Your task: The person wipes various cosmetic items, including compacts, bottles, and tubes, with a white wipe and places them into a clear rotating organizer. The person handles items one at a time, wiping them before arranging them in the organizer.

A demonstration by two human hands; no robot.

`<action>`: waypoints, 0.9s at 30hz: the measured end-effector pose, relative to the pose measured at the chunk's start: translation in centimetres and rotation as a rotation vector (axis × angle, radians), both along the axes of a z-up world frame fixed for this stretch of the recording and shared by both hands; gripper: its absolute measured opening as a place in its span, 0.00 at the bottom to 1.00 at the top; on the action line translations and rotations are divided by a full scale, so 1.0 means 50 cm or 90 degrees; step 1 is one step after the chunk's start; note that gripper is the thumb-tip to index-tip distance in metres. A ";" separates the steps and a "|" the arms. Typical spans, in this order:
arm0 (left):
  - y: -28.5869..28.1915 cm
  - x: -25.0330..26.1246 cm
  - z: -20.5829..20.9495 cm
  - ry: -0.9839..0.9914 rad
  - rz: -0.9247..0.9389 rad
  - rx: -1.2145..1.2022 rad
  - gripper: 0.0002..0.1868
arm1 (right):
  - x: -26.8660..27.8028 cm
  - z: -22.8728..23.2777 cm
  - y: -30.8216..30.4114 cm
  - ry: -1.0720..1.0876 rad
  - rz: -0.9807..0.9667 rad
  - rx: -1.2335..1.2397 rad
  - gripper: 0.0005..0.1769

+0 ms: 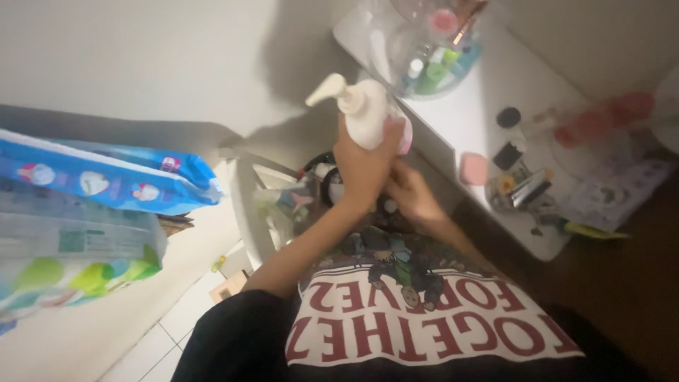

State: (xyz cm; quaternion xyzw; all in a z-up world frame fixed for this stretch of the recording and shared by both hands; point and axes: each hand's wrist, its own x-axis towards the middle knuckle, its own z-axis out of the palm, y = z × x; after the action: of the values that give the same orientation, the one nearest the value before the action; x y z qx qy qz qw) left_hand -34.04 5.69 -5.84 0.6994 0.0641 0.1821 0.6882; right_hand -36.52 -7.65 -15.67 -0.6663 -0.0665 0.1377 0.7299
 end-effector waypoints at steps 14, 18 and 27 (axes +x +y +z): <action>0.055 0.051 -0.087 -0.139 -0.059 0.260 0.33 | 0.103 0.134 0.091 0.013 -0.473 0.188 0.21; 0.063 0.047 -0.115 0.033 -0.127 0.174 0.25 | 0.088 0.149 0.159 -0.513 -0.301 -0.206 0.23; 0.008 0.032 -0.081 -0.093 -0.115 0.290 0.37 | 0.110 0.199 0.039 -0.309 -0.237 -0.146 0.23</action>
State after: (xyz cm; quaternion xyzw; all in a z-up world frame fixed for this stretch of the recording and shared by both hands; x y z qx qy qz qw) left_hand -32.45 6.11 -9.91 0.8242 -0.0912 0.1794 0.5293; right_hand -31.03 -5.69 -5.74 -0.7582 -0.0999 -0.1544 0.6255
